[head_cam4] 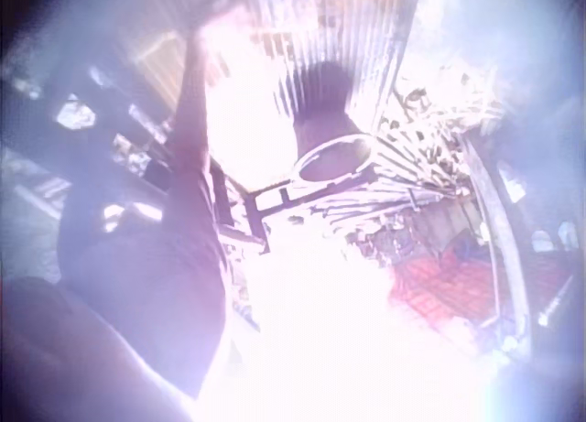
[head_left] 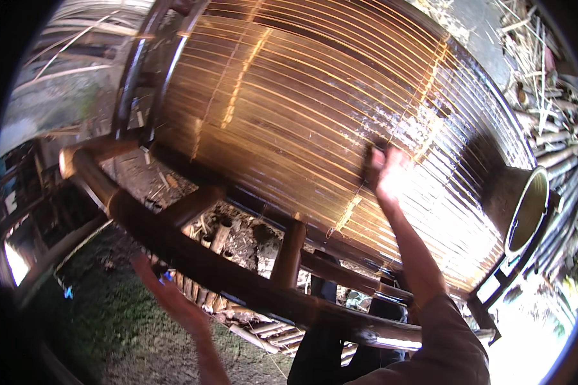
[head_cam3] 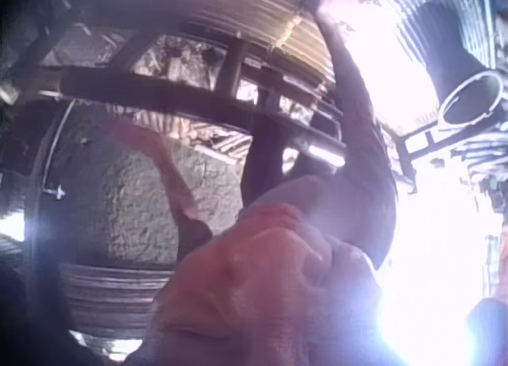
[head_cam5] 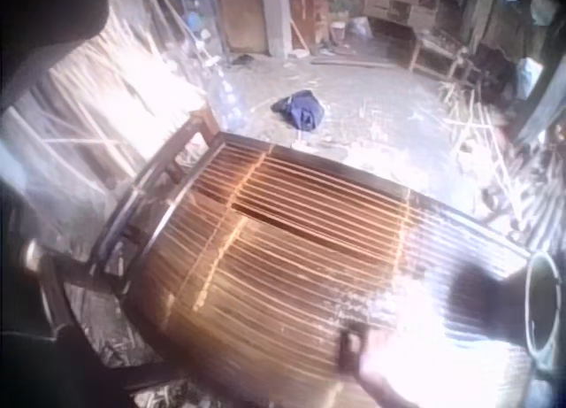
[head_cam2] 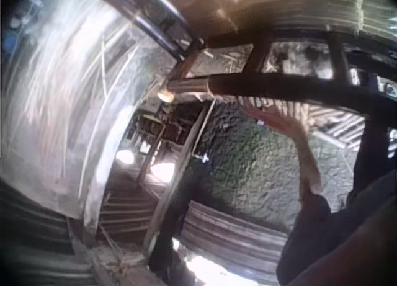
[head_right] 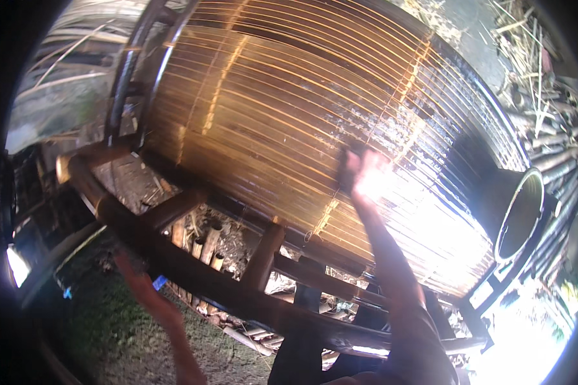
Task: The person scrubs a large bamboo structure with a brush and water, repeatedly dipping the brush into a bucket and cleaning the slatted surface and frame.
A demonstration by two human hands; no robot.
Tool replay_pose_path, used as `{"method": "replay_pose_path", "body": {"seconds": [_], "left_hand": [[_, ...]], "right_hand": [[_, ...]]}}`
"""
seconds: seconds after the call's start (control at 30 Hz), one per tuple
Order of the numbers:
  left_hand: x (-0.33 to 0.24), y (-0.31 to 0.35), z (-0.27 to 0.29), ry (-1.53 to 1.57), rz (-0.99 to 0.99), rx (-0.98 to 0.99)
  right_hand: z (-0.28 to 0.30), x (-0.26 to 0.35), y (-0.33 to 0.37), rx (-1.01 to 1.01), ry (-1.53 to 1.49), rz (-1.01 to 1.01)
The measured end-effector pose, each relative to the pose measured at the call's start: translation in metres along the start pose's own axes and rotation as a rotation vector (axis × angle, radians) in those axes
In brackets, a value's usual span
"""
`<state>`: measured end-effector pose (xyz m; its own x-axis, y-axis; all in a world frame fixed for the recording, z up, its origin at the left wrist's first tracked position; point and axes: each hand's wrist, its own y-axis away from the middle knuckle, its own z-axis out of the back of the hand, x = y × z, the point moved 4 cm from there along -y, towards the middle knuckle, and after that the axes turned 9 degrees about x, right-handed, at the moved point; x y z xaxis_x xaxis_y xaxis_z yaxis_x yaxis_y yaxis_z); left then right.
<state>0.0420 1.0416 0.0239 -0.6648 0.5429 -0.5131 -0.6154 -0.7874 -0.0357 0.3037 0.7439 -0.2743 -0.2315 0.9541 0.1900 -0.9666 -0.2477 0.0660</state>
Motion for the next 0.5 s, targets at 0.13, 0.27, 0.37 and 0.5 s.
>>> {"method": "replay_pose_path", "body": {"seconds": [0.13, 0.27, 0.37, 0.5], "left_hand": [[-0.024, -0.056, -0.057, -0.415, 0.130, 0.202], [-0.003, -0.059, -0.061, -0.604, -0.009, 0.360], [0.001, -0.059, -0.047, -0.636, 0.021, 0.343], [-0.006, -0.061, -0.053, -0.499, 0.060, 0.293]], "right_hand": [[-0.004, 0.149, -0.103, 0.199, -0.195, 0.319], [-0.018, 0.177, -0.101, 0.146, -0.216, 0.383], [0.001, 0.042, -0.061, 0.156, -0.157, 0.116], [-0.007, 0.041, -0.104, 0.543, 0.160, -0.314]]}}
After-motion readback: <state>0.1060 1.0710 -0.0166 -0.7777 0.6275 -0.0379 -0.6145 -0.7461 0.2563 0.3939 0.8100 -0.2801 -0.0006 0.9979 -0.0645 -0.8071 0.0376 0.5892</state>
